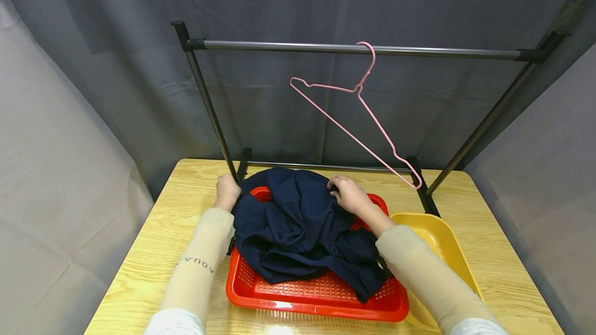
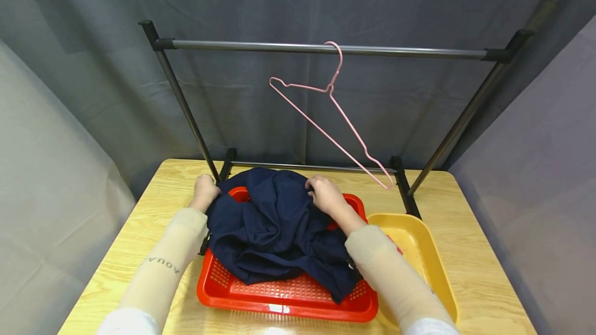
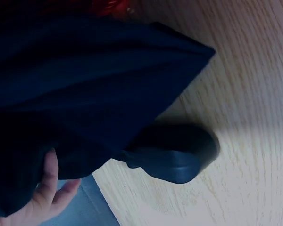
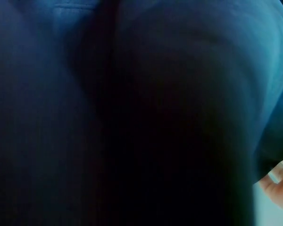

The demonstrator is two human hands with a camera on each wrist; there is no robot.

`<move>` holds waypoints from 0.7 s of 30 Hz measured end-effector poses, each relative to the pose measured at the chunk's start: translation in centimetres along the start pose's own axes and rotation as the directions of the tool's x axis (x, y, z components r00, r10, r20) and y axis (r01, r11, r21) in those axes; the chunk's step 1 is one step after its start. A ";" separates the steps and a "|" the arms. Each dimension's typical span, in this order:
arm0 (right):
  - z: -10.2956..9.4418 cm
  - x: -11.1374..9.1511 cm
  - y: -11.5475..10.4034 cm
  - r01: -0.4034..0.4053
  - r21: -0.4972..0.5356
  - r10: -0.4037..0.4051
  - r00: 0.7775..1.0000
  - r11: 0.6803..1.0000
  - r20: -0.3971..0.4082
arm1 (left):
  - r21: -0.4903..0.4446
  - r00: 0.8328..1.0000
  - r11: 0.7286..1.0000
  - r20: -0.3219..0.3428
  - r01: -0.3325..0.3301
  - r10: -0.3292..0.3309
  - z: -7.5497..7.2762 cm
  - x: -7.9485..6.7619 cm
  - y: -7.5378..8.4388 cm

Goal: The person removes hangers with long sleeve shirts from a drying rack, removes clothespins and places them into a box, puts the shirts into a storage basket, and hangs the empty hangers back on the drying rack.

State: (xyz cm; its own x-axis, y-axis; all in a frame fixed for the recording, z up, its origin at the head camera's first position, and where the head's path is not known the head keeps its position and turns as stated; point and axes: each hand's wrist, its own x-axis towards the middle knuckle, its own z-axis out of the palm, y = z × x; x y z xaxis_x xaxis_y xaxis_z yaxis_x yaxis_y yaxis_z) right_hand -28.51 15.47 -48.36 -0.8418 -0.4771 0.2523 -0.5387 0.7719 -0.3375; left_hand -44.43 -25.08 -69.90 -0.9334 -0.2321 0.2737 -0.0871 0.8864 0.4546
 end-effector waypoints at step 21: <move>-0.3 -0.5 -0.3 -0.024 -0.045 0.023 0.999 0.999 -0.034 | -0.192 0.992 0.981 0.112 -0.030 0.053 -16.5 -7.2 13.9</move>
State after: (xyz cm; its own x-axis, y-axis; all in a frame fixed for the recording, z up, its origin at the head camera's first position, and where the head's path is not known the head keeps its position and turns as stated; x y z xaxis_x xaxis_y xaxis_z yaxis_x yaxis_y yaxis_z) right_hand -27.93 15.59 -48.13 -0.8521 -0.4448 0.2758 -0.5161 0.8015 -0.3020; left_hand -33.23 -17.68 -51.59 -0.9697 -0.1389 0.2009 0.0099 0.7995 0.6005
